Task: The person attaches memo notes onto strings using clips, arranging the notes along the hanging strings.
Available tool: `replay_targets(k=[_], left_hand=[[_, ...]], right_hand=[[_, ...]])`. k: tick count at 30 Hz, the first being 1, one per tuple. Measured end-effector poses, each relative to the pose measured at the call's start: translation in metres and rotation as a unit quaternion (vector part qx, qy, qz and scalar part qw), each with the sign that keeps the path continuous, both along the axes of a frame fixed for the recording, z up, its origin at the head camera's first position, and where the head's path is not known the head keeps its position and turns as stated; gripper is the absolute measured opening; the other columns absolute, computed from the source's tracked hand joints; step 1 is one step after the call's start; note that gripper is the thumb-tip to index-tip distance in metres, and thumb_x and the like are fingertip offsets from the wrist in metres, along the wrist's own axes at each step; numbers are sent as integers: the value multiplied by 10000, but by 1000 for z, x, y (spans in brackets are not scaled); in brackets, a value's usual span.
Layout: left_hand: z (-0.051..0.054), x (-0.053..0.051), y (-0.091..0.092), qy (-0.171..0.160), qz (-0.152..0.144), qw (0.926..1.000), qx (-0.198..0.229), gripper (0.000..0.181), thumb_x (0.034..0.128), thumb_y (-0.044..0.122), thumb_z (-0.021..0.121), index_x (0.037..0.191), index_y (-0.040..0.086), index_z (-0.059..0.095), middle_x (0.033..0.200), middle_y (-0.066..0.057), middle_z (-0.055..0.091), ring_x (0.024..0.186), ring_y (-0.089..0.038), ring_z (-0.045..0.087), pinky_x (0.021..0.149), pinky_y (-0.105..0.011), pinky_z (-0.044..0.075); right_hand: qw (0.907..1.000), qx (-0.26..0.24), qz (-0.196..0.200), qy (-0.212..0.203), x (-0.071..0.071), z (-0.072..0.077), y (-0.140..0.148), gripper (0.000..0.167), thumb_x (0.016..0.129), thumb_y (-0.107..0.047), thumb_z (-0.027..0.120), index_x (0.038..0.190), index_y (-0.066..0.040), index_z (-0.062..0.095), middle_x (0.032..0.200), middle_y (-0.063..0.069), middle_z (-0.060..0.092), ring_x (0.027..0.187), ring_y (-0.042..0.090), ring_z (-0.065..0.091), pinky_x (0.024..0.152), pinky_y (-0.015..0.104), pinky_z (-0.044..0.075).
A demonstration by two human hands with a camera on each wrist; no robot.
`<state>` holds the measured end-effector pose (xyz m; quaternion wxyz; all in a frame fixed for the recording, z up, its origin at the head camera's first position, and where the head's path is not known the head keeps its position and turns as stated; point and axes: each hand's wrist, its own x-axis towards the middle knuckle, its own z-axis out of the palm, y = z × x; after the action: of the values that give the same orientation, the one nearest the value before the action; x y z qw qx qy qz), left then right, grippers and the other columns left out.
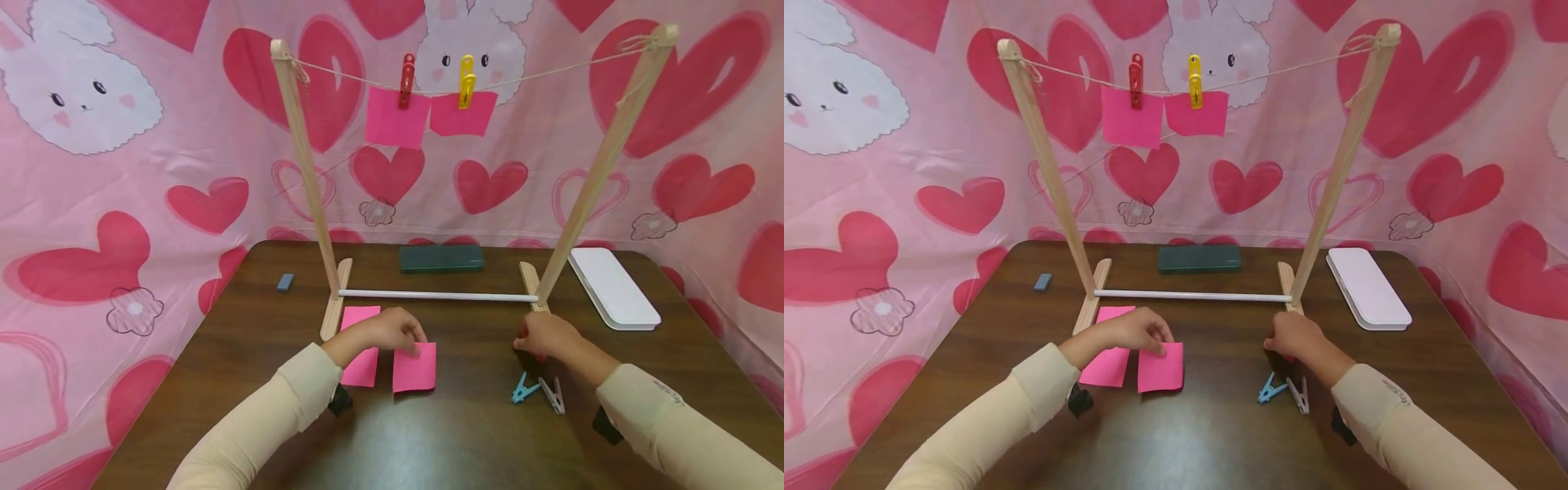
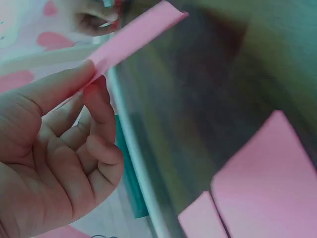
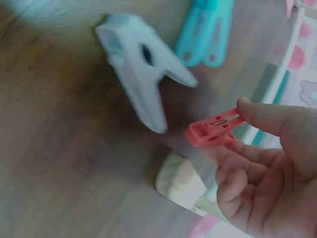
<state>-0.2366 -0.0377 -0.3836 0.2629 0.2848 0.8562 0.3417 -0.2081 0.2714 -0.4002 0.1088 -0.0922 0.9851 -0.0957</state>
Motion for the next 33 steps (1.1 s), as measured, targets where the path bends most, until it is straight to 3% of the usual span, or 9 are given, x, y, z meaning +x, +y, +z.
replay_targets(k=[4,7,12,15,18,23,29,33], left_hand=[[16,-5,1,-380,431,9957,726,133,816,57,664,945,27,658,701,-10,576,572,-121,472,515,-245,401],[25,-8,4,-602,923,9857,1277,169,827,80,643,982,16,622,720,-24,567,551,-138,458,489,-251,390],[34,-11,13,-791,1691,9616,2014,214,831,120,653,1018,25,612,799,-45,600,685,-206,540,555,-285,446],[37,-12,19,-934,2097,9434,2393,204,838,141,654,1008,39,606,823,-41,620,777,-260,587,591,-307,460],[41,-15,28,-1234,2503,9155,2899,165,830,131,656,956,55,582,790,-24,636,764,-227,622,584,-297,455],[47,-18,43,-1801,2944,8545,3883,139,832,78,654,878,93,523,688,-15,623,617,-128,602,537,-249,431],[57,-21,65,-2296,2869,7888,4928,168,860,29,621,845,119,481,698,-39,630,580,-106,610,526,-221,447],[64,-24,81,-2443,2741,7553,5428,152,870,27,615,841,117,496,726,-49,638,599,-104,632,534,-211,473]], right_hand=[[9990,-296,298,148,2,12,0,189,819,-177,679,792,-12,591,678,40,557,597,177,523,539,346,435],[9971,-546,422,314,3,21,-1,132,838,-133,660,833,-34,573,695,19,549,599,161,512,548,336,429],[9891,-930,726,877,5,43,-4,139,853,-99,647,905,-35,535,736,11,550,630,155,505,582,340,433],[9803,-1170,912,1301,6,61,-6,185,845,-73,650,948,-1,514,778,43,560,669,180,519,612,365,440],[9699,-1407,996,1721,6,81,-8,206,839,-43,646,971,20,500,786,58,547,662,186,501,603,363,425],[9547,-1787,874,2213,4,113,-10,162,865,-35,613,980,3,506,754,50,560,639,171,516,563,319,420],[9250,-2242,940,2921,1,154,-14,137,871,-21,584,994,17,539,805,79,594,663,116,502,576,232,387],[9063,-2868,699,3024,-4,182,-22,98,886,-5,533,978,26,541,761,83,605,620,71,510,552,205,366]])
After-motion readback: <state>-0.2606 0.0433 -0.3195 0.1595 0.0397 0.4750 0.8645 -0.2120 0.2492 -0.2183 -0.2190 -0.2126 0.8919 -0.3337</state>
